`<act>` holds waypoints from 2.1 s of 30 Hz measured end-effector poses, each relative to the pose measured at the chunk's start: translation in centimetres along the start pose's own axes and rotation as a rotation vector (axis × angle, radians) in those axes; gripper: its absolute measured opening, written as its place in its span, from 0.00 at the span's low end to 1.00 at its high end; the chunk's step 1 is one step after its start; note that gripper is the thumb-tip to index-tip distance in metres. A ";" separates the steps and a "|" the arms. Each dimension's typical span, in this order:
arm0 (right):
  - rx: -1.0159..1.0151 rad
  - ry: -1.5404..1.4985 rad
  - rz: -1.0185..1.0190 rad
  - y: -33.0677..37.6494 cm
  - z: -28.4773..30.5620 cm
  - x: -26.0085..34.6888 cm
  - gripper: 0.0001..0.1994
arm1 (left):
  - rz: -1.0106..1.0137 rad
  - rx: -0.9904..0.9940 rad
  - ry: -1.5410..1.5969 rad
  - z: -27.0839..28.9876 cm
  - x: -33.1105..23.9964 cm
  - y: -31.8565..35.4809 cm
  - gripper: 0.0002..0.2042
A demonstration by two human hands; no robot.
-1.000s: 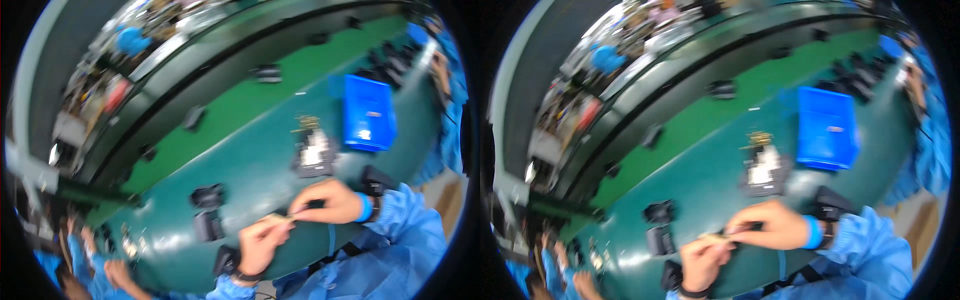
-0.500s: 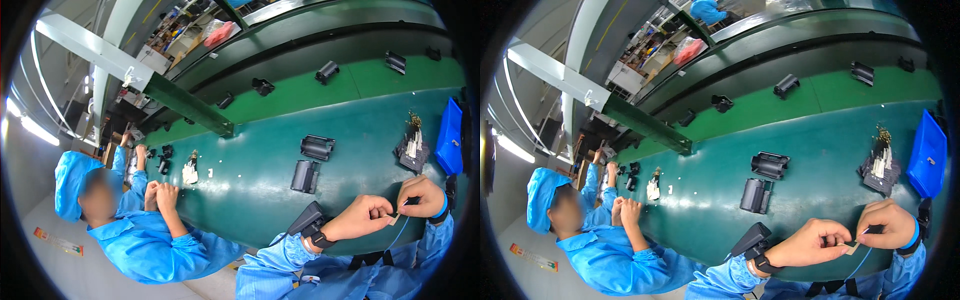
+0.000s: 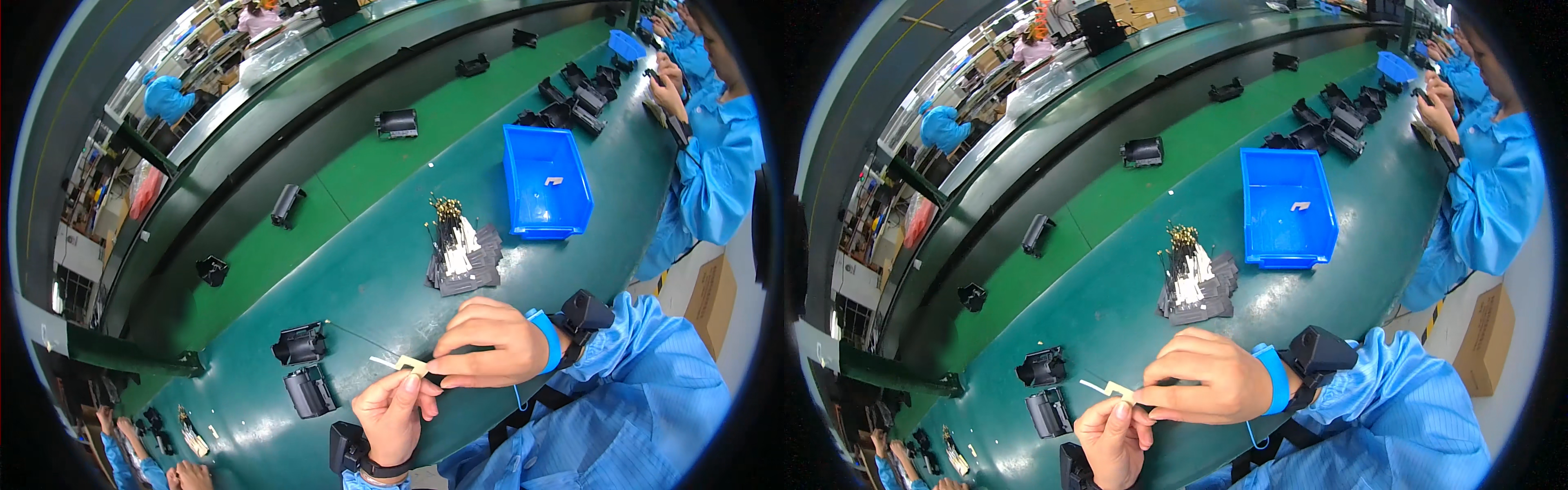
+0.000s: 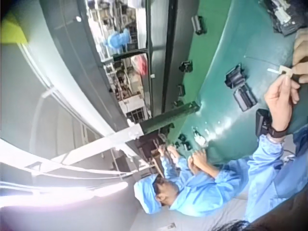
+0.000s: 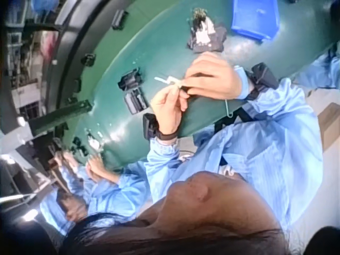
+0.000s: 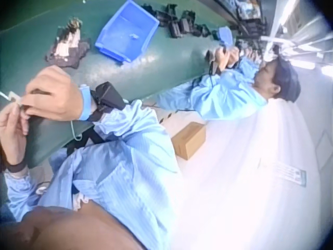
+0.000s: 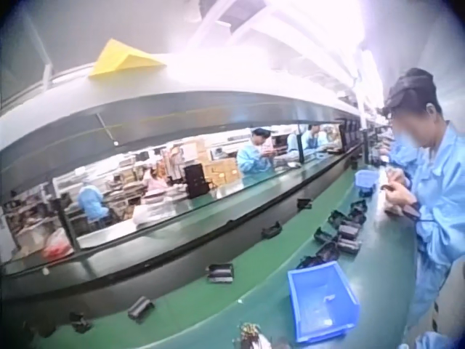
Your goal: The recorder is assembling small electronic components on a factory production line.
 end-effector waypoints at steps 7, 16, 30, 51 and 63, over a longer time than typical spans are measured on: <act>0.071 -0.249 -0.119 0.7 -0.8 -1.2 0.10 | 0.105 0.139 -0.120 -0.6 -0.1 0.0 0.10; 0.104 -0.254 -0.152 1.0 -1.3 -1.4 0.07 | -0.045 0.124 -0.320 -1.3 -0.3 0.2 0.08; 0.232 -0.225 -0.255 0.5 -0.6 -1.5 0.03 | -0.127 0.218 -0.511 -1.8 -0.6 -0.2 0.07; -0.505 0.863 -0.302 -0.6 11.9 -3.9 0.04 | 0.059 0.206 -0.162 -1.1 -1.2 0.3 0.10; 0.385 -0.860 -0.752 5.0 -0.6 0.5 0.15 | 0.007 0.289 0.402 -1.1 -0.3 0.6 0.12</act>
Point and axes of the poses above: each hand's wrist, its own y-axis away from the middle knuckle, its own z-axis out of the back of the hand, x = y × z, the point moved 2 cm from there along -y, towards the middle knuckle, and after that the axes turned 15 degrees about -z, right-handed, at the moved point
